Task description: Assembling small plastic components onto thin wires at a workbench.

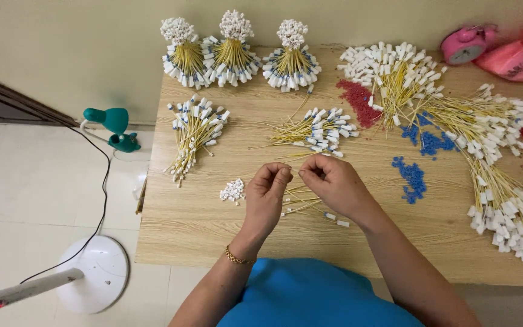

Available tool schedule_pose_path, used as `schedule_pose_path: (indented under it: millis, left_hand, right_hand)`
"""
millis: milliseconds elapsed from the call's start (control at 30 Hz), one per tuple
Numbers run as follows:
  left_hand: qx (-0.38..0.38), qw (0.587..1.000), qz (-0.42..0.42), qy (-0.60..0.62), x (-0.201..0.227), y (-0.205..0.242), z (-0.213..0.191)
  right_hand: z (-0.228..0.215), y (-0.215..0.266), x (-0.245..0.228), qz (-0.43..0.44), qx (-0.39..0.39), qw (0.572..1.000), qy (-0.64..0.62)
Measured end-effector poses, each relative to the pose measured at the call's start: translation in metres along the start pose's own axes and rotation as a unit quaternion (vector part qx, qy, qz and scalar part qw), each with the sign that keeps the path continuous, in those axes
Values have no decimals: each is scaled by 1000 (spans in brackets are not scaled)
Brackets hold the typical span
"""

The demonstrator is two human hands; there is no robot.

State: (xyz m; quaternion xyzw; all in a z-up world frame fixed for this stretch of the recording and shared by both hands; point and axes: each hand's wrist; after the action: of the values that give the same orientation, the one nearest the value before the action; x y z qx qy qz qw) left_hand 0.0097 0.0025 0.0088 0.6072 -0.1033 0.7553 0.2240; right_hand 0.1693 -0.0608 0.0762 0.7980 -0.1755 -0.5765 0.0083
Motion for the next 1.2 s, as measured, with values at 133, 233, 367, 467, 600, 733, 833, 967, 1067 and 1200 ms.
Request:
schedule_pose_path:
  millis: [133,233,367,467,600,733,833,967,1067,1200]
  left_hand:
    - [8,1000,7,-27,-7,1,-2]
    - [0,999,11,-33,-22,10,-1]
    - [-7,997,-73,6,-57,23,-15]
    - [24,983,-112,-145,-72,23,-52]
    - [108,927,-22,-359,-80,28,-116]
    - [112,876,-34,-468,-65,28,-119]
    - [84,850,65,-516,-77,23,-120]
    - [78,805,97,-580,-91,14,-121]
    - [71,803,93,-585,-86,11,-117]
    - [41,910,-14,-412,-62,4,-87]
  right_hand:
    - [0,-1,16,-26,4,999,40]
    - [2,2,12,23,-10,999,35]
    - [12,2,45,29,-34,997,58]
    - [17,-1,85,64,-42,994,78]
    - [18,5,70,159,-38,980,112]
    - [20,-1,77,125,-30,983,130]
    - [20,-3,76,123,-47,984,123]
    - [17,-3,74,116,-48,985,118]
    - [15,0,65,125,-38,988,83]
    - [9,3,45,113,-27,993,36]
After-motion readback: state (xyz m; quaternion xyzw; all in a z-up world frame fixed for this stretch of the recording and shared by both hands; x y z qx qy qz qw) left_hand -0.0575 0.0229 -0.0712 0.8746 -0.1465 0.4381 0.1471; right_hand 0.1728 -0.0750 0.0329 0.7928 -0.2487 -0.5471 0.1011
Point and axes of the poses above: each hand's wrist, its own y-axis away from the middle knuckle, its own z-axis out of the palm, x = y × z, and after that the axes turned 1 degree about -x, right-handed
